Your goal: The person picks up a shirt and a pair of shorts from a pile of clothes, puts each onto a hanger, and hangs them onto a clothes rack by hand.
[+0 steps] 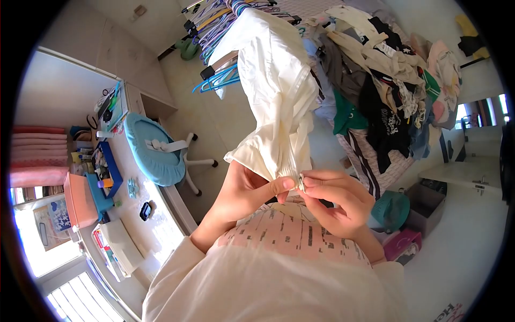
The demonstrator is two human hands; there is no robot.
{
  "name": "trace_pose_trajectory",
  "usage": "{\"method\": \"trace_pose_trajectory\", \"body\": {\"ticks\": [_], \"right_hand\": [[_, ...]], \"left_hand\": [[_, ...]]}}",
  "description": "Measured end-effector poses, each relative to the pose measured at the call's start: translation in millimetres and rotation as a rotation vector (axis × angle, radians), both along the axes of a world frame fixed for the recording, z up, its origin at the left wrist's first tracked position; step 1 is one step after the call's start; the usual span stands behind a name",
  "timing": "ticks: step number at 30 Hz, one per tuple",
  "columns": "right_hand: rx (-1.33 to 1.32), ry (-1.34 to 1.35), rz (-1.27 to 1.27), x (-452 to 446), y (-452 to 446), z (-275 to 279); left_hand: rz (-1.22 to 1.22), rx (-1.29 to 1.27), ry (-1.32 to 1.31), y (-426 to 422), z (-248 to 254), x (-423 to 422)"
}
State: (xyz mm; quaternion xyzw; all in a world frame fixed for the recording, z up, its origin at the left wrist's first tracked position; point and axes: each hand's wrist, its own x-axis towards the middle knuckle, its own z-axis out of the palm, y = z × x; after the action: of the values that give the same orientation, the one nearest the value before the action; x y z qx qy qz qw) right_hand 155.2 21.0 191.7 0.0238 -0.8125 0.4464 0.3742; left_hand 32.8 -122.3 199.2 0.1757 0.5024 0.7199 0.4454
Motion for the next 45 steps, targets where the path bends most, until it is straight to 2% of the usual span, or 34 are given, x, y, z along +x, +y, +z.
{"method": "trace_pose_trajectory", "body": {"ticks": [2, 7, 9, 13, 16, 19, 20, 25, 27, 30, 33, 35, 39, 43, 45], "right_hand": [[-0.026, -0.057, 0.051, 1.7, 1.2, 4.2], [-0.077, 0.010, 0.087, -1.7, 3.0, -6.2], [-0.076, 0.035, 0.090, -2.9, 2.9, -6.8], [-0.190, 0.042, 0.111, -3.6, 2.8, -10.3], [-0.265, 0.033, 0.131, -4.6, 4.8, -12.2], [-0.291, 0.002, 0.097, -5.2, 4.6, -11.6], [-0.316, -0.017, 0.066, -5.6, 4.4, -11.3], [-0.103, 0.036, 0.050, -12.2, 9.1, -10.0], [-0.049, 0.021, 0.061, -11.6, 9.4, -8.2], [-0.074, -0.023, 0.126, -8.8, 5.6, -5.8], [-0.109, -0.064, 0.142, -6.7, 2.5, -10.9], [-0.660, -0.012, 0.038, -5.1, 1.1, -19.2], [-0.464, 0.056, 0.067, -10.3, 10.4, -16.9], [-0.517, 0.043, 0.144, -10.2, 9.1, -18.2], [-0.351, 0.039, 0.143, -8.5, 13.2, -15.2]], "left_hand": [[-0.002, -0.014, 0.030, -1.0, 3.0, 0.4], [-0.019, -0.027, 0.016, -1.6, -3.8, -1.3], [-0.056, 0.006, -0.133, -0.9, -8.2, -1.7], [-0.030, 0.064, -0.228, 3.9, -1.0, 0.1], [0.162, -0.011, 0.022, 3.8, -1.6, 5.6], [0.247, 0.048, 0.151, 10.8, -4.8, 12.9], [0.184, 0.056, 0.209, 9.1, -8.7, 9.6], [0.147, 0.048, 0.045, 19.1, -3.6, -0.3], [0.171, 0.010, 0.185, 21.6, -5.6, -1.6], [0.357, -0.107, 0.271, 29.0, -4.5, -3.5], [0.309, 0.022, 0.136, 33.1, -3.7, -7.2], [0.271, 0.033, 0.062, 32.4, -1.8, -2.5], [0.115, -0.025, -0.044, 27.2, -3.2, -3.5], [0.124, -0.001, -0.226, 33.1, -4.7, -0.5], [0.075, -0.003, -0.288, 31.3, -1.3, -4.0]]}}
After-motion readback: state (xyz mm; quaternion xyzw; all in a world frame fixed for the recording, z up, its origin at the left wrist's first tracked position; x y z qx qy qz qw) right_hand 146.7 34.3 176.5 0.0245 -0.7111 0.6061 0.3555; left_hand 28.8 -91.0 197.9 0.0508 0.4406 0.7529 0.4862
